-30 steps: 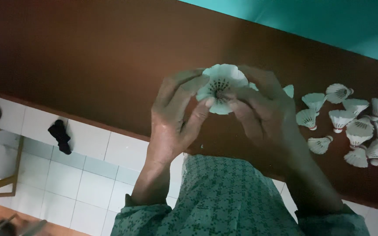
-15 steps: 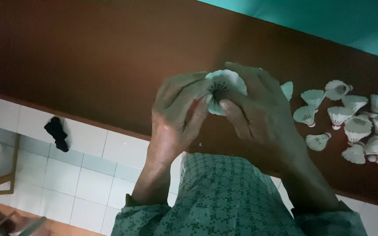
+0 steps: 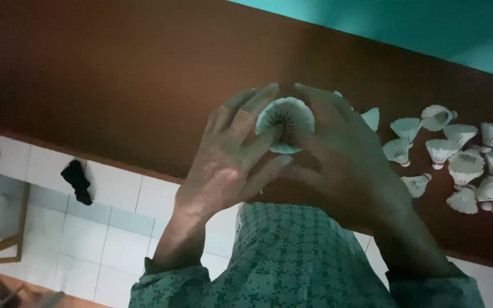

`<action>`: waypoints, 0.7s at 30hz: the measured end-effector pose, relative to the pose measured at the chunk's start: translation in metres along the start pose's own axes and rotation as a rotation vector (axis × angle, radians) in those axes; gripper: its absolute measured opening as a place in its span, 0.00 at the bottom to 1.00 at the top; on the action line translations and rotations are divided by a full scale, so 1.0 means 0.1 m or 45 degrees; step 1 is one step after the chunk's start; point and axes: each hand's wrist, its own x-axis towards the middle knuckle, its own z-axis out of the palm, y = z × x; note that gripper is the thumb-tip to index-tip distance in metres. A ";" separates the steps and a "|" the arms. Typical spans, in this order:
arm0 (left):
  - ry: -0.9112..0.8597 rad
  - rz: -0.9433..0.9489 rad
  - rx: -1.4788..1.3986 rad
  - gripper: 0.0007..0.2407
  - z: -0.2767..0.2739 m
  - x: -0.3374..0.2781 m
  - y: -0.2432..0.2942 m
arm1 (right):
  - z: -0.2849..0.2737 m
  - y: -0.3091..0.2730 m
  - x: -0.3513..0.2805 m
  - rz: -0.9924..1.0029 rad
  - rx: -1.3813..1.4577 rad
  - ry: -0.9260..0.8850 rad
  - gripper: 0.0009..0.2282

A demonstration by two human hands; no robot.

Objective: Inspecting and sorting badminton shuttlecocks on a table and placing them into a tube.

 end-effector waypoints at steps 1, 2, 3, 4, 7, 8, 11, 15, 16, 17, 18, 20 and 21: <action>0.000 0.008 0.001 0.13 -0.01 0.01 -0.01 | 0.07 0.10 0.00 0.002 -0.003 0.007 0.16; -0.011 0.012 0.007 0.13 -0.02 0.02 -0.02 | 0.13 0.19 0.00 -0.034 -0.091 0.028 0.16; -0.027 0.011 0.014 0.13 -0.03 0.02 -0.03 | 0.21 0.29 -0.01 -0.068 -0.173 0.045 0.16; -0.032 0.012 0.015 0.13 -0.01 0.03 -0.02 | 0.18 0.24 0.01 -0.065 -0.170 0.047 0.16; 0.032 -0.037 0.044 0.17 0.05 0.03 -0.01 | 0.18 0.19 0.02 -0.079 -0.110 0.052 0.13; 0.036 -0.053 0.037 0.18 0.06 0.03 0.00 | 0.23 0.23 0.01 -0.074 -0.181 0.026 0.14; 0.034 -0.080 0.083 0.15 0.04 0.04 0.00 | 0.27 0.25 0.02 -0.070 -0.243 0.011 0.15; 0.029 -0.072 0.128 0.11 -0.02 0.10 0.04 | 0.38 0.32 0.04 -0.089 -0.348 0.049 0.24; 0.018 -0.047 0.118 0.11 -0.03 0.11 0.04 | 0.39 0.31 0.05 -0.065 -0.355 0.063 0.24; -0.002 -0.071 0.154 0.13 -0.04 0.11 0.05 | 0.40 0.30 0.06 -0.082 -0.279 0.066 0.19; -0.022 -0.094 0.191 0.15 -0.04 0.11 0.05 | 0.40 0.30 0.06 -0.099 -0.204 0.070 0.15; -0.062 -0.102 0.180 0.14 -0.03 0.06 0.02 | 0.55 0.30 0.06 -0.030 -0.282 0.094 0.15; -0.078 -0.148 0.186 0.13 -0.01 0.03 0.00 | 0.62 0.32 0.06 -0.002 -0.354 0.092 0.16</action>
